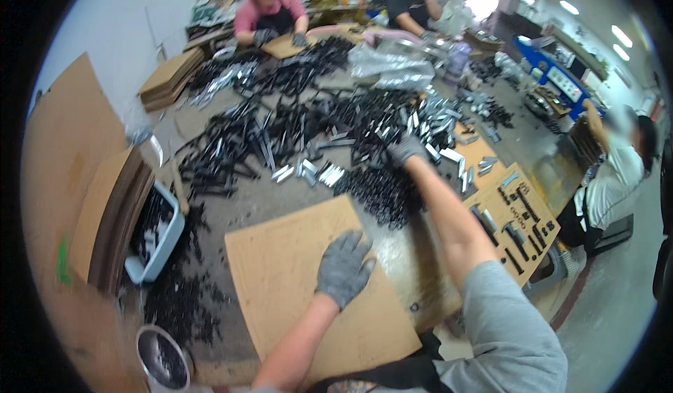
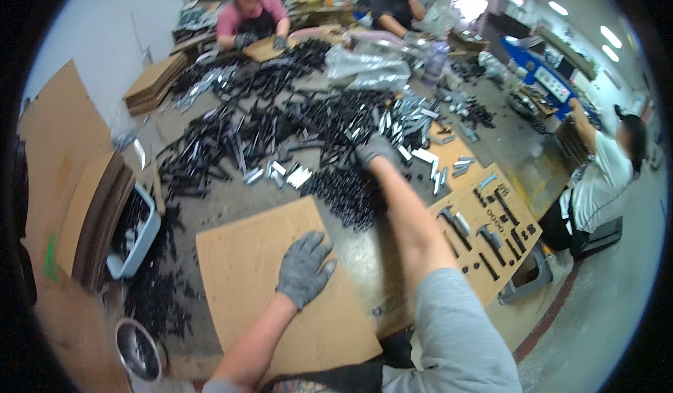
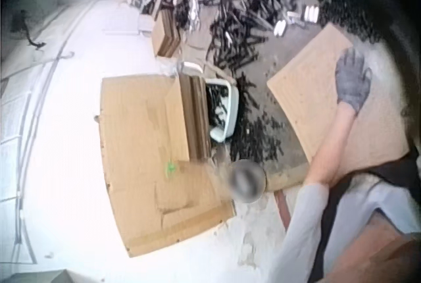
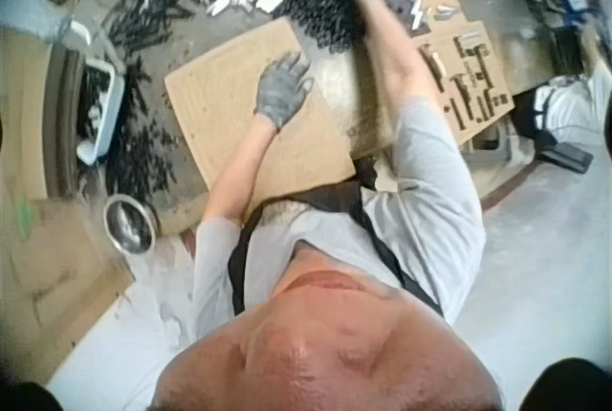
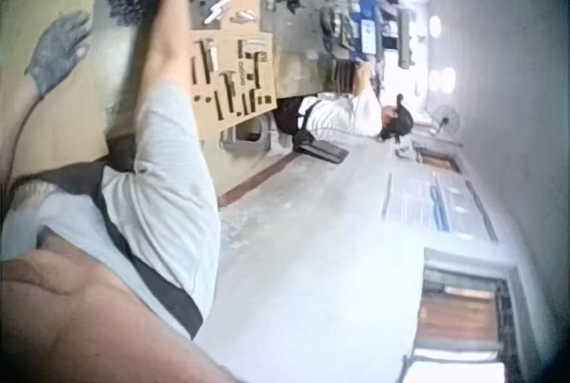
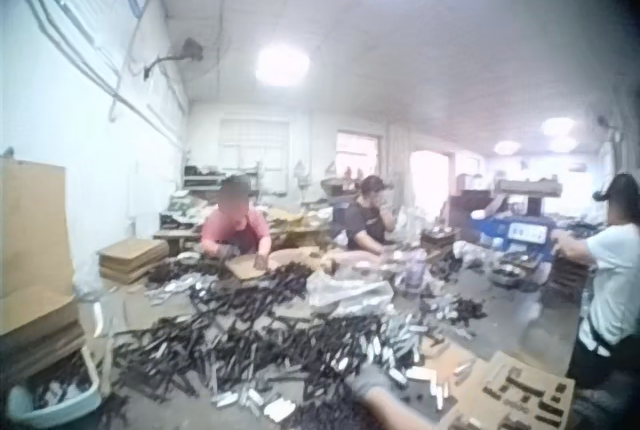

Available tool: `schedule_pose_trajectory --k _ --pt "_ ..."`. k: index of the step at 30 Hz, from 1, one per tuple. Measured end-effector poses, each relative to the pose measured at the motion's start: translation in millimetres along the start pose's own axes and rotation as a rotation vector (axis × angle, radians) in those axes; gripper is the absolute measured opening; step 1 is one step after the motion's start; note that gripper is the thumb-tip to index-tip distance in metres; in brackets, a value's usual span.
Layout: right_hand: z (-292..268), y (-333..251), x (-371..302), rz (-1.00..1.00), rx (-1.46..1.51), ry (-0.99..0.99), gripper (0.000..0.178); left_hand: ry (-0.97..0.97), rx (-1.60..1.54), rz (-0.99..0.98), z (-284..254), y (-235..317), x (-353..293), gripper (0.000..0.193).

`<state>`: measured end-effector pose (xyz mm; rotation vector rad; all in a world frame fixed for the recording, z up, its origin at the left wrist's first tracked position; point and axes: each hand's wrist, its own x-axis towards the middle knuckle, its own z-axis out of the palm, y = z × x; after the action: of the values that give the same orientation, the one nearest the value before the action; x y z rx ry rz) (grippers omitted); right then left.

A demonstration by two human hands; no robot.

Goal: The person arranges various metal hardware components, including bolts, nuts, washers, and tools, onto a cardboard template. They pick up items from a large pile on the table and place them into designated slots on the template, repeating the process with multiple templates.

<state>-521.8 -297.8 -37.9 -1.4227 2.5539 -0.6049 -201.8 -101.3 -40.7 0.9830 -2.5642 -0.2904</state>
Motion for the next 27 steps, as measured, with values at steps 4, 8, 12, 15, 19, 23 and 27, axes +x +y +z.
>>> schedule_pose_trajectory --k 4,8,12,15,19,23,27 --pt "8.5 -62.0 -11.8 0.13 -0.029 -0.035 0.051 0.019 -0.041 -0.039 -8.2 -9.8 -14.1 0.041" --pt "-15.2 -79.1 -53.5 0.08 -0.064 -0.114 0.059 0.038 -0.074 -0.094 -12.5 -14.9 -15.0 0.037" --pt "-2.9 -17.2 -38.1 -0.019 0.176 0.074 0.038 0.061 -0.114 -0.056 -3.6 -13.9 -7.6 0.035" --pt "-10.0 -42.9 -88.0 -0.632 0.618 0.121 0.036 0.104 -0.111 -0.016 -4.8 -7.1 -6.7 0.033" --pt "-29.8 -142.3 -229.4 -0.923 0.26 -0.525 0.034 -0.107 -0.129 0.048 -18.3 -2.7 -9.4 0.029" --pt "1.0 -177.5 -280.1 -1.227 -0.079 -0.481 0.04 0.045 -0.253 0.28 23.0 18.0 -34.9 0.028" --pt "10.7 -163.8 -308.4 -1.025 0.055 -0.465 0.048 -0.213 -0.22 0.236 -69.2 14.4 -96.4 0.031"
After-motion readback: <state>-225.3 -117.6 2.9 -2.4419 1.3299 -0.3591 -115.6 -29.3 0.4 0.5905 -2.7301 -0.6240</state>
